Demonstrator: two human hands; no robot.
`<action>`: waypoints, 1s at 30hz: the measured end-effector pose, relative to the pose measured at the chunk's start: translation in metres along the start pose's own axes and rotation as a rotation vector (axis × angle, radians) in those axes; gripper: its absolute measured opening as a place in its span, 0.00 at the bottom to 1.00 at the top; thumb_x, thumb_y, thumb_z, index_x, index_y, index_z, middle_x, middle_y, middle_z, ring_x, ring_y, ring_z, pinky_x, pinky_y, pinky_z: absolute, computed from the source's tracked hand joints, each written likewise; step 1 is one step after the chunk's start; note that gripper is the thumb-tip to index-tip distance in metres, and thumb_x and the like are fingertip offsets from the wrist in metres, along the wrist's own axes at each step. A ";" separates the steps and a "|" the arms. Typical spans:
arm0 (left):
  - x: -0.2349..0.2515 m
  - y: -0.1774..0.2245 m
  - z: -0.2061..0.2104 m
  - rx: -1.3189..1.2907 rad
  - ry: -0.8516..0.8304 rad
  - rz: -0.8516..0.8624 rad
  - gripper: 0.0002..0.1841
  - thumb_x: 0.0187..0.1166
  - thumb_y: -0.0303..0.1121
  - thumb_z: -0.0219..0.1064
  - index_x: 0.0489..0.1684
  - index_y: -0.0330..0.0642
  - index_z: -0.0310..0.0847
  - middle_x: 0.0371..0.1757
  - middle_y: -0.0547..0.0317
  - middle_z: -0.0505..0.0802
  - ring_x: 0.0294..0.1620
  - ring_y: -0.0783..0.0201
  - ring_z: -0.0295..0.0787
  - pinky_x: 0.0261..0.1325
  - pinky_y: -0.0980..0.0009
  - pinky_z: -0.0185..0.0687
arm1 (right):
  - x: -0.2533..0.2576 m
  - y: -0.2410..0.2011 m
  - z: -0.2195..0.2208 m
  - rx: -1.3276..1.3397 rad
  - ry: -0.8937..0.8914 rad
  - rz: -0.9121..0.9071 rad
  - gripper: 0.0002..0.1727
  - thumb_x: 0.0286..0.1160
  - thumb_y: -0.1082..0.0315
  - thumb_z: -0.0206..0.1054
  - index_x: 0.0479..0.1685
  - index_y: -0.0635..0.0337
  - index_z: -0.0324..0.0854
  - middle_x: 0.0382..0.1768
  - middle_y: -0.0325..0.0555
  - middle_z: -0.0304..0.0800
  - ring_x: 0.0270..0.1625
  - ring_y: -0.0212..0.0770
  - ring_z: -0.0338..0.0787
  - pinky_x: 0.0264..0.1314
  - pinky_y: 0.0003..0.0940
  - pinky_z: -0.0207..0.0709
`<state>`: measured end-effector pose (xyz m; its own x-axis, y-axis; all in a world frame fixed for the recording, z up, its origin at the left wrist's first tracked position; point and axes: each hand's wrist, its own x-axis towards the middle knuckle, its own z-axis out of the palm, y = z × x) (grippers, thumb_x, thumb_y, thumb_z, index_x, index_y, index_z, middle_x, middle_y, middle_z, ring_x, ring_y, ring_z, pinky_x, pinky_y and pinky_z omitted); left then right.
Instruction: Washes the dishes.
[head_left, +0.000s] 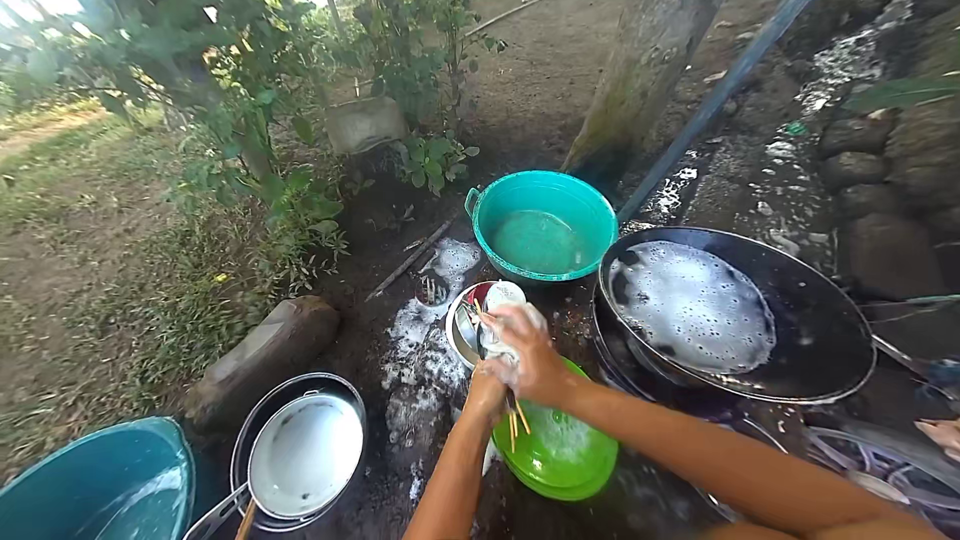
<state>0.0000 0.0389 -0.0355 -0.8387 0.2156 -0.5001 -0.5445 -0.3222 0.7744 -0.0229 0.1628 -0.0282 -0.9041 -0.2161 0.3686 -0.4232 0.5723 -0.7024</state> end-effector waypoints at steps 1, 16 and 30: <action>-0.002 0.000 0.001 0.014 -0.004 -0.004 0.09 0.86 0.21 0.48 0.38 0.41 0.71 0.16 0.67 0.80 0.14 0.76 0.76 0.22 0.81 0.76 | -0.007 0.014 0.013 -0.042 0.041 -0.075 0.25 0.77 0.60 0.63 0.70 0.63 0.84 0.70 0.60 0.85 0.79 0.64 0.78 0.85 0.75 0.53; 0.004 0.018 0.026 -0.016 0.494 0.474 0.19 0.91 0.30 0.52 0.74 0.24 0.65 0.55 0.47 0.86 0.50 0.71 0.85 0.56 0.73 0.83 | -0.017 -0.032 0.009 0.497 -0.167 0.398 0.30 0.85 0.55 0.58 0.73 0.75 0.76 0.70 0.66 0.82 0.74 0.48 0.82 0.81 0.41 0.70; 0.016 0.103 -0.014 0.494 0.241 0.243 0.13 0.92 0.38 0.54 0.44 0.36 0.75 0.21 0.65 0.78 0.17 0.73 0.75 0.26 0.75 0.78 | -0.041 -0.002 -0.091 0.331 -0.236 0.742 0.21 0.92 0.58 0.55 0.57 0.70 0.81 0.38 0.49 0.86 0.35 0.37 0.87 0.46 0.37 0.85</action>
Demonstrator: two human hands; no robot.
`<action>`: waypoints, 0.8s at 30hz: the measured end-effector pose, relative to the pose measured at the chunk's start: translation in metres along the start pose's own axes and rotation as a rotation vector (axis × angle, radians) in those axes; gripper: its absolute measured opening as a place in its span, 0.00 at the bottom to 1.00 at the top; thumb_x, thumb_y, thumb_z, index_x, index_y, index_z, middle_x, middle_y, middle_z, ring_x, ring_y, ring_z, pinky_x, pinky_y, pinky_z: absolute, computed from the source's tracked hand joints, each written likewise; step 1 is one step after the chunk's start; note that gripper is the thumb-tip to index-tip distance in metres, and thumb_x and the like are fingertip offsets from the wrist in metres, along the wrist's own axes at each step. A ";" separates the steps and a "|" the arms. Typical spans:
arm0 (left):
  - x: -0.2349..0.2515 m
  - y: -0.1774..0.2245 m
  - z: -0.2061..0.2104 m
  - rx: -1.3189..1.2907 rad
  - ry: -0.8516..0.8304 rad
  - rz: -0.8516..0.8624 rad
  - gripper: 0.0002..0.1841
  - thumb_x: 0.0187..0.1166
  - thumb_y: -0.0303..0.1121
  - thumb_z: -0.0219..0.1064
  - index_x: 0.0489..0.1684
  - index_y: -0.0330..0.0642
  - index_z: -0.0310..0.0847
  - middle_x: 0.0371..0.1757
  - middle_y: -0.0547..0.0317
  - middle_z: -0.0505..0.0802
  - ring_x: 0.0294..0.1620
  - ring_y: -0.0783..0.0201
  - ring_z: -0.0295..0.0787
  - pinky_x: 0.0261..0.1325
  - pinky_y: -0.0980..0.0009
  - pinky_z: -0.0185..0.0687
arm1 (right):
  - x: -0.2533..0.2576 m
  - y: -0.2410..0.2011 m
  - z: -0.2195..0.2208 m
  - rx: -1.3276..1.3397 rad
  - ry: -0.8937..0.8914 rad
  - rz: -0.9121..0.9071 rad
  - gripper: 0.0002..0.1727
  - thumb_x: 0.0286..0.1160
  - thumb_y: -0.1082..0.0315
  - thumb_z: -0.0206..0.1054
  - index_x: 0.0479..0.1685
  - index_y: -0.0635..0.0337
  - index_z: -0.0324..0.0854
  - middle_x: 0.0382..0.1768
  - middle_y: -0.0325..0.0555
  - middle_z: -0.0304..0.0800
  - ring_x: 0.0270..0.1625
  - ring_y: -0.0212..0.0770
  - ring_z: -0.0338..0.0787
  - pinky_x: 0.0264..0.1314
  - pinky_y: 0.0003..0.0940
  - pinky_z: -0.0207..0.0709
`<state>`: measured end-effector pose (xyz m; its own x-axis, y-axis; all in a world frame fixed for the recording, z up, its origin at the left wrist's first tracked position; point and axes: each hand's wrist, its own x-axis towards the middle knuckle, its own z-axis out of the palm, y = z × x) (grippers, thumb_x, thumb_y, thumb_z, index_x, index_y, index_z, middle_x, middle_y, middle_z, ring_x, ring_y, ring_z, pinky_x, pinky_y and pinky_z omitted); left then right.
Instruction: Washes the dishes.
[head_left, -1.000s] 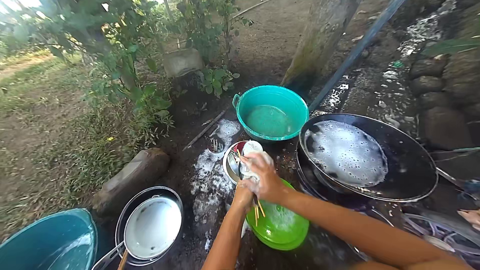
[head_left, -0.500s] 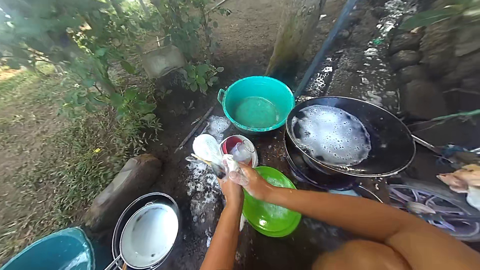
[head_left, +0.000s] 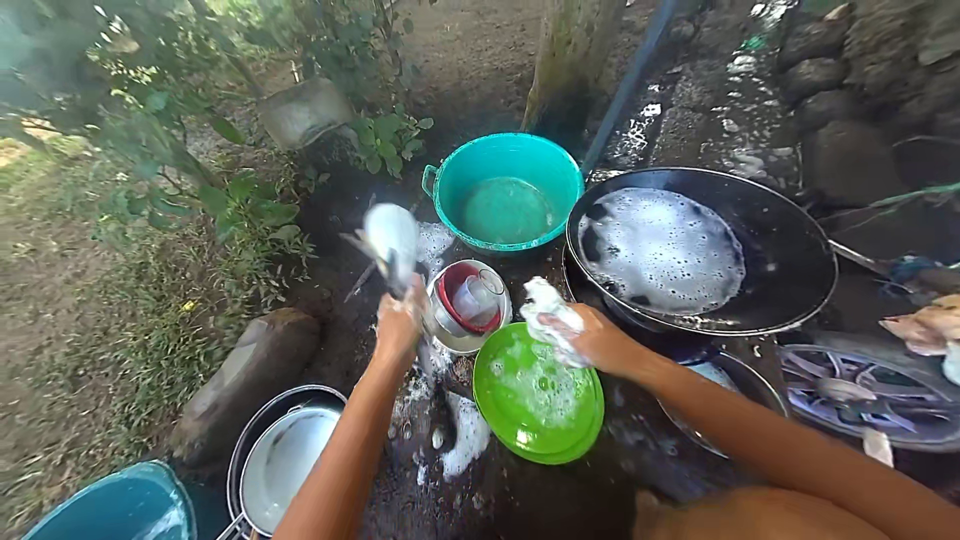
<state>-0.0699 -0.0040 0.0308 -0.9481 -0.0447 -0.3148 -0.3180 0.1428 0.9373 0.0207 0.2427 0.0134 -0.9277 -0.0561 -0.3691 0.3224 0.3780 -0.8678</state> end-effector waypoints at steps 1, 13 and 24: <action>0.000 -0.009 -0.003 0.154 -0.107 -0.060 0.12 0.91 0.37 0.56 0.46 0.35 0.76 0.23 0.66 0.78 0.18 0.74 0.74 0.26 0.76 0.76 | -0.002 0.010 -0.003 0.096 0.047 0.023 0.19 0.91 0.57 0.55 0.56 0.67 0.80 0.34 0.44 0.85 0.30 0.33 0.86 0.39 0.34 0.86; 0.050 0.000 0.057 1.363 -0.555 -0.142 0.20 0.87 0.29 0.56 0.68 0.20 0.73 0.74 0.27 0.79 0.78 0.38 0.74 0.78 0.43 0.67 | 0.006 0.020 -0.001 0.325 -0.023 0.004 0.15 0.92 0.62 0.52 0.54 0.65 0.78 0.28 0.37 0.83 0.26 0.29 0.86 0.35 0.25 0.85; 0.055 -0.006 0.055 1.535 -0.529 -0.018 0.23 0.80 0.25 0.61 0.73 0.24 0.73 0.77 0.30 0.79 0.80 0.34 0.73 0.76 0.35 0.69 | 0.019 0.035 -0.004 0.292 -0.031 0.021 0.17 0.92 0.59 0.54 0.57 0.66 0.78 0.31 0.40 0.84 0.28 0.30 0.86 0.37 0.27 0.84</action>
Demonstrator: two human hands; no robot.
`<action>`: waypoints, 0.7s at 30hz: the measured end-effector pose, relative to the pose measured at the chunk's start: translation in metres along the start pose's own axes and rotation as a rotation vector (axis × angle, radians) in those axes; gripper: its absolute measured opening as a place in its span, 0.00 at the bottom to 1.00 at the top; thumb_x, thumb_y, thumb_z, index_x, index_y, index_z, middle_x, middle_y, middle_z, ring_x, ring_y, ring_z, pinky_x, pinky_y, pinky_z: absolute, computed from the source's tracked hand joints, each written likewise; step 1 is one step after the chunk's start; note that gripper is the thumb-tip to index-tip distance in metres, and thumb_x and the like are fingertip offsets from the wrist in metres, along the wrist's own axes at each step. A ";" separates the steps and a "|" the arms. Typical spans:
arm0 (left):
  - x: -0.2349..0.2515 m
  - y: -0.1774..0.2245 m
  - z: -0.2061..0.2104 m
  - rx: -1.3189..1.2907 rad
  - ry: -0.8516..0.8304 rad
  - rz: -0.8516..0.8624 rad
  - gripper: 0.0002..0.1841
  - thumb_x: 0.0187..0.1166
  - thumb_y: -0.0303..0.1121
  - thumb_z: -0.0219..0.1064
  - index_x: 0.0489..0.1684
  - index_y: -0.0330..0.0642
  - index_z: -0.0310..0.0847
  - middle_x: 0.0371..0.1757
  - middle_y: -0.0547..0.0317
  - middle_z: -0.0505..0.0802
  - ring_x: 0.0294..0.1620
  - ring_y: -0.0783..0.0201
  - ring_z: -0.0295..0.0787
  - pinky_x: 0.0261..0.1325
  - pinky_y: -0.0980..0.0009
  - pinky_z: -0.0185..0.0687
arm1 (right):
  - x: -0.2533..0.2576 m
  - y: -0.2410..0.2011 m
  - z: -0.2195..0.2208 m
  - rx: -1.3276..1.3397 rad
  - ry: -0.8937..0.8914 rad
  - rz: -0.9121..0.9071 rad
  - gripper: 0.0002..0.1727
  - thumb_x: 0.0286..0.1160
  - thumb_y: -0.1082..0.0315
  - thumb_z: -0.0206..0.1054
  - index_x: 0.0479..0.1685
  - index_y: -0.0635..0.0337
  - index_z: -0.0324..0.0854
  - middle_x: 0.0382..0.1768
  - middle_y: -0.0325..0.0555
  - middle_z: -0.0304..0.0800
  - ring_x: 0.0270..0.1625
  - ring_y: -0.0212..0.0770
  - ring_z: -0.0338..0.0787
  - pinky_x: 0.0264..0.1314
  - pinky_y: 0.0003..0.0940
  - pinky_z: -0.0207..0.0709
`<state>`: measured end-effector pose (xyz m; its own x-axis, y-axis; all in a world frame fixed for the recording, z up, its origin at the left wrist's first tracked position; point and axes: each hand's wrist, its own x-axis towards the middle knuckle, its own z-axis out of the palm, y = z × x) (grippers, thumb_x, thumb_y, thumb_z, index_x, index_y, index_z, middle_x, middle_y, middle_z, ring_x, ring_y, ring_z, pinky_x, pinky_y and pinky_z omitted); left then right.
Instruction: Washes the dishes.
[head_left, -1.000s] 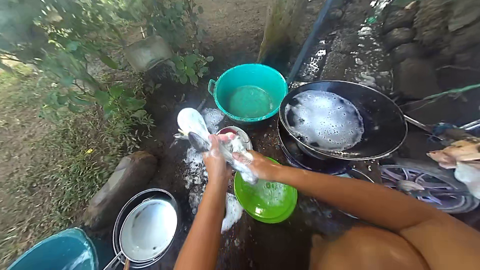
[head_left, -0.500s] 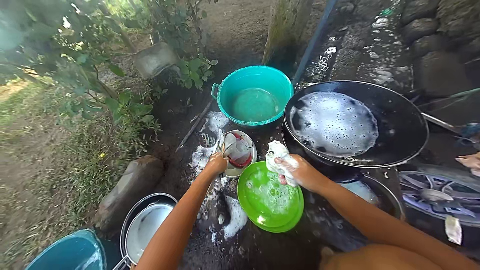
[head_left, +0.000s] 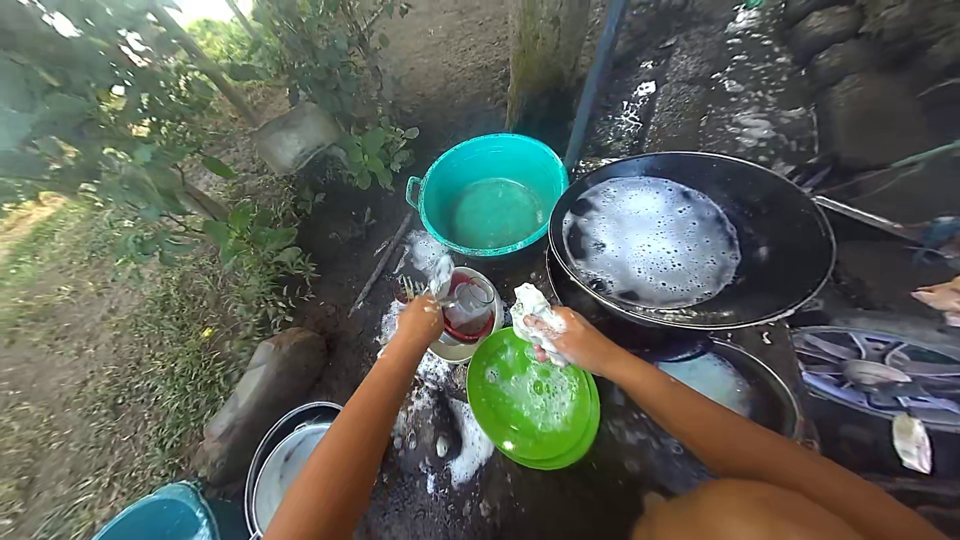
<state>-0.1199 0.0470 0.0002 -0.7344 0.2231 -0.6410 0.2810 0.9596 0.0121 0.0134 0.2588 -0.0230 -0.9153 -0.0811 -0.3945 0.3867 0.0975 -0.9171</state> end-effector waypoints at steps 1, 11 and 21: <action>-0.002 0.002 0.008 0.001 -0.026 -0.010 0.22 0.81 0.25 0.61 0.72 0.24 0.74 0.76 0.31 0.79 0.79 0.35 0.74 0.75 0.35 0.69 | 0.003 0.001 0.001 -0.012 -0.002 0.006 0.17 0.92 0.59 0.55 0.56 0.67 0.78 0.31 0.40 0.84 0.29 0.30 0.86 0.38 0.28 0.84; 0.020 0.028 -0.006 0.192 -0.124 -0.126 0.21 0.82 0.33 0.62 0.69 0.28 0.78 0.75 0.33 0.81 0.77 0.35 0.76 0.68 0.31 0.72 | 0.019 0.003 0.003 -0.031 -0.012 0.020 0.18 0.93 0.58 0.53 0.58 0.67 0.78 0.31 0.41 0.84 0.29 0.31 0.87 0.37 0.28 0.84; 0.022 0.025 -0.016 0.131 -0.118 -0.090 0.20 0.87 0.35 0.56 0.69 0.28 0.79 0.76 0.33 0.80 0.79 0.34 0.74 0.71 0.30 0.69 | 0.016 0.008 -0.005 0.021 0.036 0.018 0.18 0.92 0.59 0.54 0.58 0.67 0.78 0.31 0.40 0.85 0.29 0.31 0.88 0.38 0.28 0.85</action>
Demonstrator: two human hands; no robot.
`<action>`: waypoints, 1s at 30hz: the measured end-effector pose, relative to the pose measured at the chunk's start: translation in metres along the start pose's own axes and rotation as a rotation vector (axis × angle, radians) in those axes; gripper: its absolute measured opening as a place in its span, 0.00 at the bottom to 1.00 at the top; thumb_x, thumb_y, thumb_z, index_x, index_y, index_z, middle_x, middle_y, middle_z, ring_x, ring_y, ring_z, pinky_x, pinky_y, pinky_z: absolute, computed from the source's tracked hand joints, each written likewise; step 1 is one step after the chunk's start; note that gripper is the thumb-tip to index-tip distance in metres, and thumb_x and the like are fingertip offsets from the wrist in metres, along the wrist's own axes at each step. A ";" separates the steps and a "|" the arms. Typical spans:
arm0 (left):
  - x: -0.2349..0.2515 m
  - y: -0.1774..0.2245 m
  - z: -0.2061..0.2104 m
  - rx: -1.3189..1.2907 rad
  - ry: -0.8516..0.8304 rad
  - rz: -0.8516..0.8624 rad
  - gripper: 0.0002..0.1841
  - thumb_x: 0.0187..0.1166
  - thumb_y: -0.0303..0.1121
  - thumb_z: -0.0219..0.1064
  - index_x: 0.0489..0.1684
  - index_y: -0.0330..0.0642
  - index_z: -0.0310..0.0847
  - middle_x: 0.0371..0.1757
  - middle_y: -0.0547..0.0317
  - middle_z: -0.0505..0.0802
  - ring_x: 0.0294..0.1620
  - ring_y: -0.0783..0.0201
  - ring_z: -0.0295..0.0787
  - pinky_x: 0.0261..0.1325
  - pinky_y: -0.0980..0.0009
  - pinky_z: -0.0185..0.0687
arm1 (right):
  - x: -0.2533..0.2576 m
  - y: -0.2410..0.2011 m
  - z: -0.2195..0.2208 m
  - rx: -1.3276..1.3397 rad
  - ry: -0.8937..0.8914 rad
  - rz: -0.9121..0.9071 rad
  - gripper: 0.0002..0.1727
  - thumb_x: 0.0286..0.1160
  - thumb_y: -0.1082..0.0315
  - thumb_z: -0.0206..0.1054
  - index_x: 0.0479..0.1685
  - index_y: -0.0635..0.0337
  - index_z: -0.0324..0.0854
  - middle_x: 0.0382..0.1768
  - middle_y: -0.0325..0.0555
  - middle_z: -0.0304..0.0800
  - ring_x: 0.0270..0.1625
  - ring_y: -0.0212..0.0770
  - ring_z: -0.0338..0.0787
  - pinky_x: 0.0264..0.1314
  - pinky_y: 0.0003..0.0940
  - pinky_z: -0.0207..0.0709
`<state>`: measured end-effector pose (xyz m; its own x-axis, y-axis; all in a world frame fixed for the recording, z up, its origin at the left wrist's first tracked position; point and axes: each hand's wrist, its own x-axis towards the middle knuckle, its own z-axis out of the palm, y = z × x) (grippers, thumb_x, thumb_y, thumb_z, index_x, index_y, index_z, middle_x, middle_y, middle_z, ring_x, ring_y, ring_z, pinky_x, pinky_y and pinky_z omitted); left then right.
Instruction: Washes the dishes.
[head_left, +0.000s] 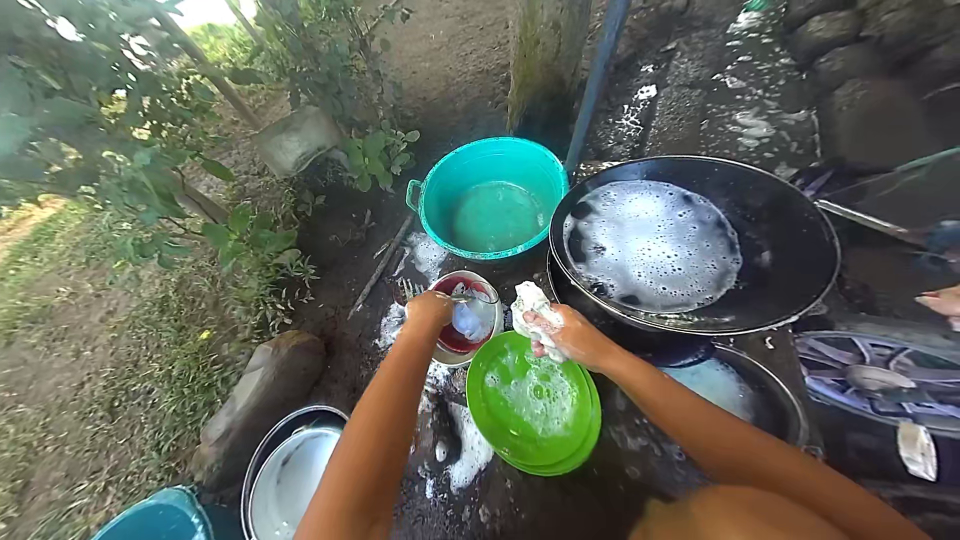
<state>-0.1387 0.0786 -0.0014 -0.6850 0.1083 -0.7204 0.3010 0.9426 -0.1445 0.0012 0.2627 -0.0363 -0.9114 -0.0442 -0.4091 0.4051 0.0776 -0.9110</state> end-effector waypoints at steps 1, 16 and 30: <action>0.001 -0.007 -0.004 -0.017 -0.006 0.020 0.21 0.89 0.35 0.54 0.69 0.27 0.79 0.76 0.32 0.80 0.80 0.34 0.73 0.73 0.30 0.67 | -0.001 0.001 -0.001 0.005 0.006 0.006 0.17 0.92 0.59 0.54 0.58 0.67 0.78 0.32 0.40 0.84 0.29 0.31 0.88 0.38 0.28 0.86; 0.011 0.015 0.017 0.035 0.162 -0.072 0.28 0.88 0.30 0.51 0.88 0.35 0.58 0.69 0.30 0.84 0.71 0.33 0.81 0.68 0.37 0.75 | -0.017 0.000 -0.003 -0.084 -0.037 0.050 0.21 0.91 0.56 0.56 0.61 0.68 0.77 0.35 0.44 0.86 0.32 0.33 0.88 0.40 0.31 0.85; -0.013 0.114 0.006 -1.001 0.225 0.441 0.21 0.92 0.39 0.55 0.66 0.27 0.79 0.59 0.36 0.89 0.59 0.51 0.90 0.67 0.56 0.83 | -0.121 0.011 -0.145 -0.684 0.869 -0.258 0.21 0.73 0.70 0.67 0.59 0.79 0.83 0.56 0.74 0.88 0.61 0.69 0.89 0.67 0.67 0.78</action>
<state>-0.0915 0.1832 -0.0128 -0.7853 0.4552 -0.4197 -0.0531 0.6258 0.7782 0.1061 0.4133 0.0107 -0.8114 0.5474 0.2049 0.3164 0.7061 -0.6335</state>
